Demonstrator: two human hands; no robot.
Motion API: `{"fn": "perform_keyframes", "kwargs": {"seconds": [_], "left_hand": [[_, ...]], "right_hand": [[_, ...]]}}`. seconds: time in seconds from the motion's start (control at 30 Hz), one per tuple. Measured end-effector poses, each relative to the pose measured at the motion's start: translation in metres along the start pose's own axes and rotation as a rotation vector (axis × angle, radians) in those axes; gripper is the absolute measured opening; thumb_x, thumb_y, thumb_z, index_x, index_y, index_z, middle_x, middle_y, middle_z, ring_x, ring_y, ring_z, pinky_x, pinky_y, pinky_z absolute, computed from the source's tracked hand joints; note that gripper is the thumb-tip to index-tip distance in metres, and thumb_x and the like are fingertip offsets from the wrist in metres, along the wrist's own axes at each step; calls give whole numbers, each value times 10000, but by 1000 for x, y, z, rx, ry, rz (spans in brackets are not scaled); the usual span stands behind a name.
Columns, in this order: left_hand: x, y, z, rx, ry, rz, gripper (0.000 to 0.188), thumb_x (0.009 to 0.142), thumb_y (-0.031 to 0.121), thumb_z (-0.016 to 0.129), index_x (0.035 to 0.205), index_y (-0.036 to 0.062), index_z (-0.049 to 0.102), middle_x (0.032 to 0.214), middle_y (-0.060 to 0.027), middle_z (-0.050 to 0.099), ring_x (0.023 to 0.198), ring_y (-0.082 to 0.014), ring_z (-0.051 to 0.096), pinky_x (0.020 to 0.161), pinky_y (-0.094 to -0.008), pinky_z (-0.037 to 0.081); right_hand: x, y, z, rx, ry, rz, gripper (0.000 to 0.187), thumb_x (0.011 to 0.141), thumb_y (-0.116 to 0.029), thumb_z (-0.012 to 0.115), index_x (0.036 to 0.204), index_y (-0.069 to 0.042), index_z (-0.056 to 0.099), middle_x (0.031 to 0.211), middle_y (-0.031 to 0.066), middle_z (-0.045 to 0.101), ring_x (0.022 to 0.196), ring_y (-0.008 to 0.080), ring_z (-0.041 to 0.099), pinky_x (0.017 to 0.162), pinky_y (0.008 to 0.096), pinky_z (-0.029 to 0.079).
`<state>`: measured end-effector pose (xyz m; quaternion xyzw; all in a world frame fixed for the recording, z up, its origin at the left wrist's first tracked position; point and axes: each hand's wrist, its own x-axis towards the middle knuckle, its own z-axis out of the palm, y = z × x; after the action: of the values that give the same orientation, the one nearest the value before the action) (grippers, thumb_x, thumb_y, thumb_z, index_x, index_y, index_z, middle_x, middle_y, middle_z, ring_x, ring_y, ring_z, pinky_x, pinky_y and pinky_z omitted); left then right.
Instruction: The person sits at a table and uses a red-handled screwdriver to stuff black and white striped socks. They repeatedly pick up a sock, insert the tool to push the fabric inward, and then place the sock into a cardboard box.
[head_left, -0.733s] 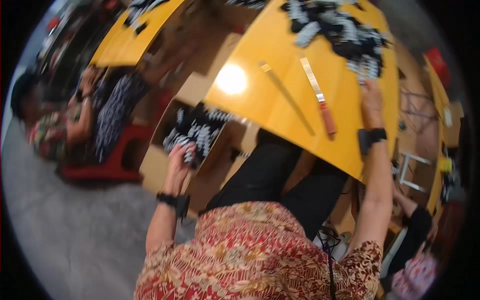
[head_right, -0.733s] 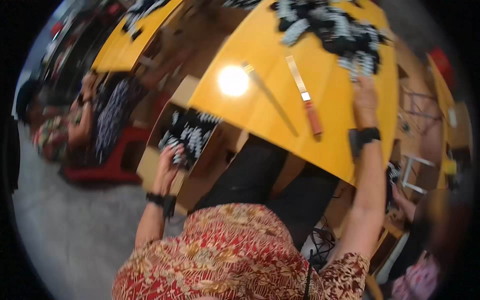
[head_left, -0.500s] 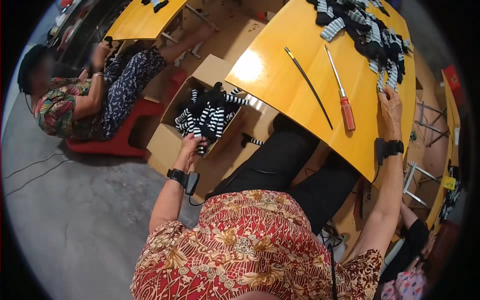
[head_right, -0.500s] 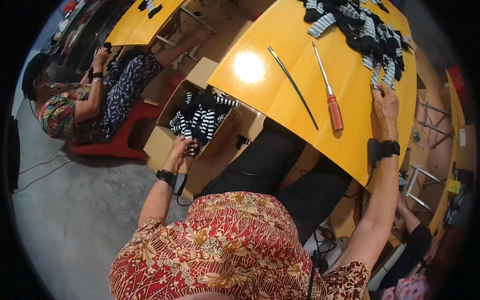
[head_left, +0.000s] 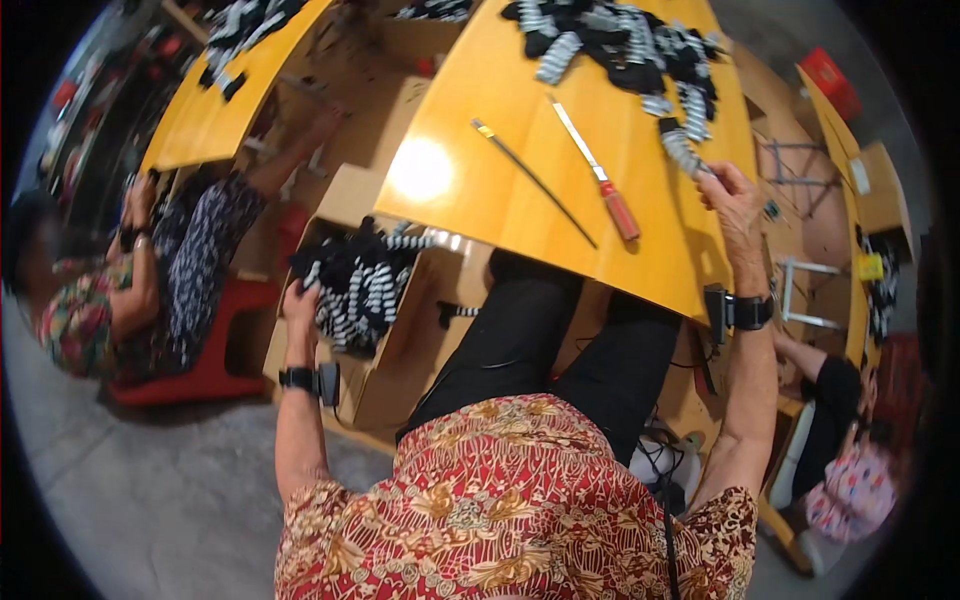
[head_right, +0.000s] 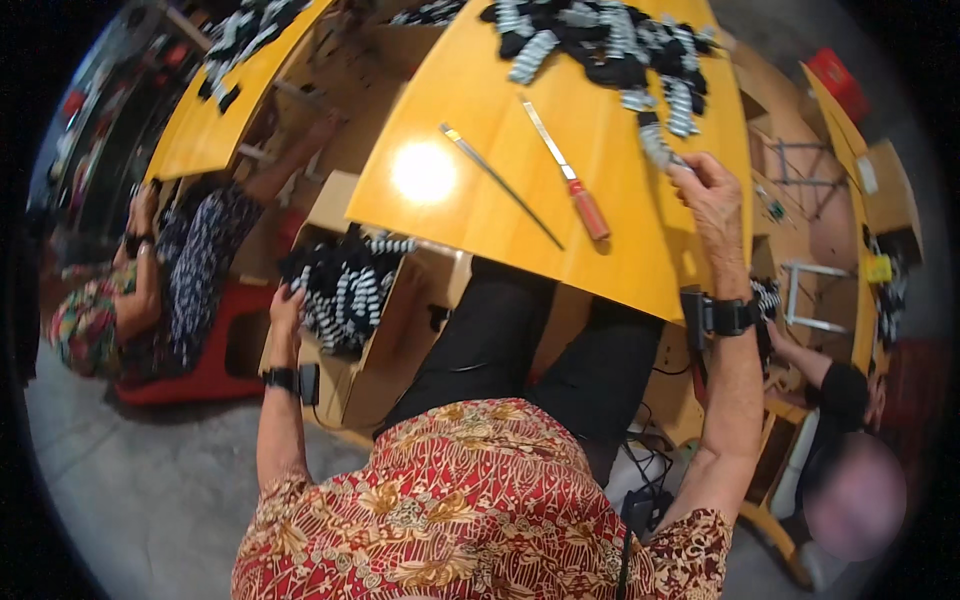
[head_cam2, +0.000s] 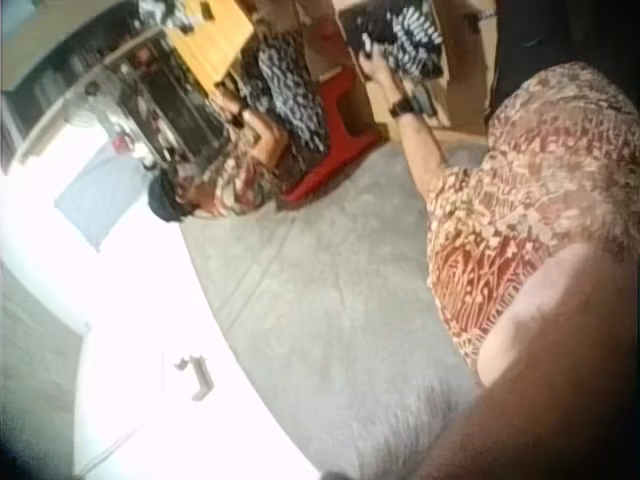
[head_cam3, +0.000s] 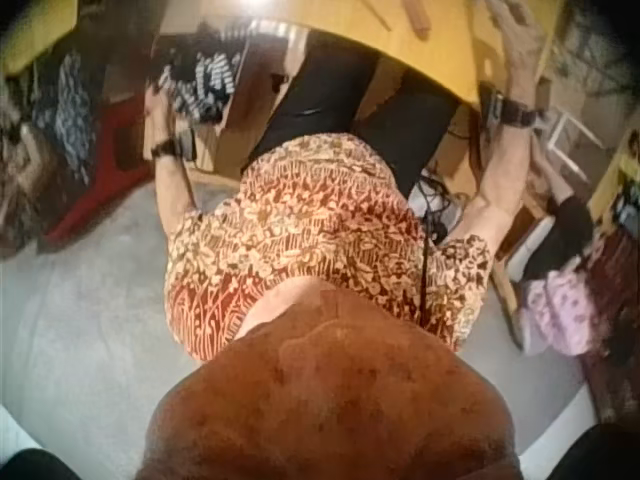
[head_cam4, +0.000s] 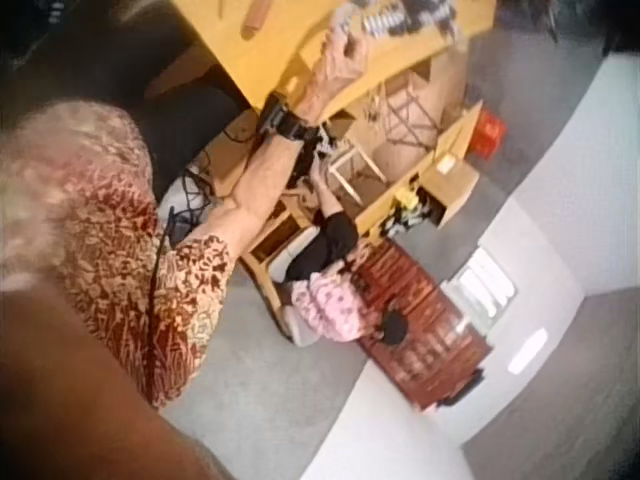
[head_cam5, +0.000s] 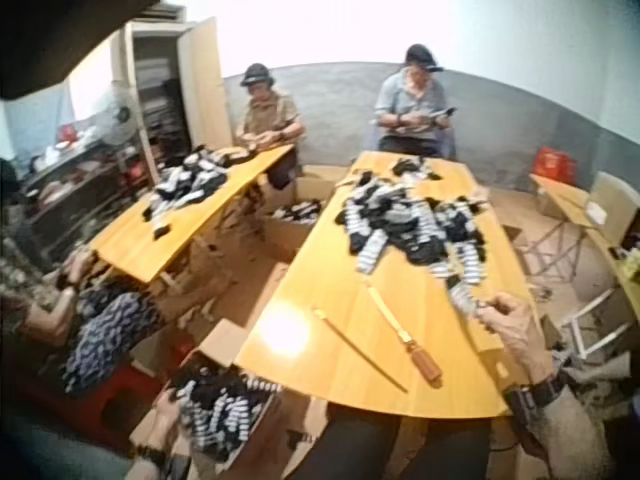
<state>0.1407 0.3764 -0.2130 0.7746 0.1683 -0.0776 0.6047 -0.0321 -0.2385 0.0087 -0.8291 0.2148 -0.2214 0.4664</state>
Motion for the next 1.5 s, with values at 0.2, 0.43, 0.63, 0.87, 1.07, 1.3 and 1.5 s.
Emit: {"fn": "perform_keyframes", "kwargs": {"seconds": [0.2, 0.43, 0.63, 0.87, 1.07, 1.3, 1.5], "left_hand": [[-68, 79, 71, -108, -177, 385, 339, 915, 40, 563, 1246, -18, 521, 1082, -105, 630, 1007, -154, 590, 901, -276, 468], [-211, 234, 172, -201, -841, 521, 369, 904, 42, 564, 1270, 10, 528, 1136, -95, 626, 1084, -167, 580, 942, -293, 453], [-251, 238, 247, -200, -1528, 192, 400, 840, 105, 698, 1205, 14, 560, 1016, -34, 647, 954, -118, 590, 879, -249, 452], [-228, 228, 270, -27, -1166, 507, 256, 863, 113, 672, 1073, -22, 616, 936, -35, 655, 853, -93, 598, 767, -234, 478], [-239, 215, 279, -204, -905, 696, 282, 916, 140, 621, 1146, -21, 588, 999, -73, 659, 931, -143, 617, 843, -261, 485], [-259, 166, 284, -184, -1207, 348, 253, 934, 164, 610, 1098, -28, 604, 983, -83, 662, 896, -134, 629, 836, -271, 515], [-290, 174, 297, -109, -1168, 491, 223, 910, 127, 638, 1078, -17, 610, 980, -63, 665, 914, -105, 617, 832, -244, 496]], "right_hand": [[-50, -41, -14, 207, 62, -20, 133, 876, -142, 654, 937, -25, 643, 738, -25, 579, 657, 41, 510, 603, 183, 412], [-92, -103, -11, 478, -246, -40, 131, 909, -160, 629, 881, -32, 633, 723, -34, 577, 639, 36, 509, 595, 182, 413], [-108, -108, -19, 382, -174, -149, 134, 906, -169, 636, 879, -37, 644, 703, -44, 575, 615, 26, 491, 565, 173, 390], [-115, -84, -46, 305, -38, -49, 122, 900, -150, 644, 902, -29, 650, 701, -34, 581, 607, 24, 497, 523, 166, 398], [-145, -108, -23, -302, 356, -914, 212, 761, 83, 597, 937, -22, 649, 909, 139, 584, 777, 282, 607, 659, 339, 508], [-170, -1, 9, -430, 177, -537, 248, 742, 92, 601, 960, -24, 631, 884, 124, 578, 816, 308, 614, 702, 375, 508], [-196, 14, 21, -285, 221, -423, 277, 717, 112, 584, 956, -21, 629, 889, 133, 586, 822, 307, 619, 711, 381, 512]]}}
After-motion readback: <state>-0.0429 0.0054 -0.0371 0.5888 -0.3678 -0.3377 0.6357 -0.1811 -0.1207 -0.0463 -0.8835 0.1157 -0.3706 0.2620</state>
